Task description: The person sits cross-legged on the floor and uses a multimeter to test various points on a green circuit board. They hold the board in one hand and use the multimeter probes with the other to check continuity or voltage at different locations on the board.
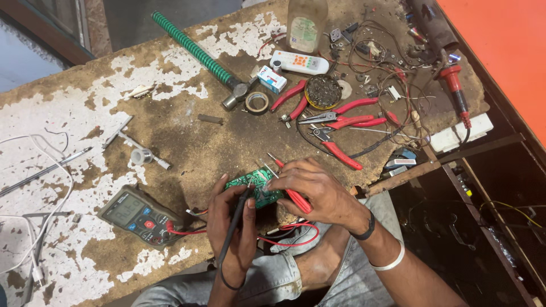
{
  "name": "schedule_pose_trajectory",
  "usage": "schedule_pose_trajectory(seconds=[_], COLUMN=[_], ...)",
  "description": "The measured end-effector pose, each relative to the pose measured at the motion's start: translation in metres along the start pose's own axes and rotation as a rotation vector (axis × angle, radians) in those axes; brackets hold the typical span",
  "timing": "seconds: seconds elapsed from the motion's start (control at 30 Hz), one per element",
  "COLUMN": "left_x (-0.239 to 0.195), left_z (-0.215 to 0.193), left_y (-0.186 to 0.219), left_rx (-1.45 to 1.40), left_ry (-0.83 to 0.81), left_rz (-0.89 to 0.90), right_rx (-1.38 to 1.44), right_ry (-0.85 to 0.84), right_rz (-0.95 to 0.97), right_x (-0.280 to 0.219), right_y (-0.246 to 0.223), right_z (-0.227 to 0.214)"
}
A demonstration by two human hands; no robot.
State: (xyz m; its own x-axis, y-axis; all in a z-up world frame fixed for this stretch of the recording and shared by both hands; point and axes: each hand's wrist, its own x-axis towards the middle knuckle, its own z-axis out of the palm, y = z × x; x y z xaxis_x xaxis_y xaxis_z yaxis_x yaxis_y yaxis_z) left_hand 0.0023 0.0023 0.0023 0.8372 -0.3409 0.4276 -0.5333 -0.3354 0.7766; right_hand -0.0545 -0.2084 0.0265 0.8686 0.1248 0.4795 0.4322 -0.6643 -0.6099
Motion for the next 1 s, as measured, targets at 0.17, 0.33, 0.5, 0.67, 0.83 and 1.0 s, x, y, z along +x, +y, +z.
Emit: schedule_pose_trajectory(seconds=[0.17,0.33,0.5,0.67,0.83,1.0], left_x=[0.001,0.001,0.003,0.002,0.000,0.002], left_z=[-0.003,-0.009,-0.012,-0.011,-0.010,-0.006], left_y=[0.001,0.002,0.000,0.000,0.000,-0.002], left_rx=[-0.043,-0.147,-0.198,-0.188,-0.196,-0.156], left_ry=[-0.012,-0.039,-0.053,-0.048,-0.033,0.025], left_rz=[-0.037,-0.044,-0.049,-0.054,-0.106,-0.045], right_rx=[-0.017,-0.077,-0.136,-0.184,-0.129,-0.106], right_ry=[0.003,-0.032,-0.074,-0.093,-0.035,0.069], right_rz=[0.026,0.092,0.116,0.149,0.129,0.229], right_x=[0.002,0.004,0.006,0.007,0.005,0.004], right_y=[0.000,-0.003,-0.004,-0.005,-0.007,-0.007], right_z=[0.001,0.002,0.004,0.006,0.003,0.004])
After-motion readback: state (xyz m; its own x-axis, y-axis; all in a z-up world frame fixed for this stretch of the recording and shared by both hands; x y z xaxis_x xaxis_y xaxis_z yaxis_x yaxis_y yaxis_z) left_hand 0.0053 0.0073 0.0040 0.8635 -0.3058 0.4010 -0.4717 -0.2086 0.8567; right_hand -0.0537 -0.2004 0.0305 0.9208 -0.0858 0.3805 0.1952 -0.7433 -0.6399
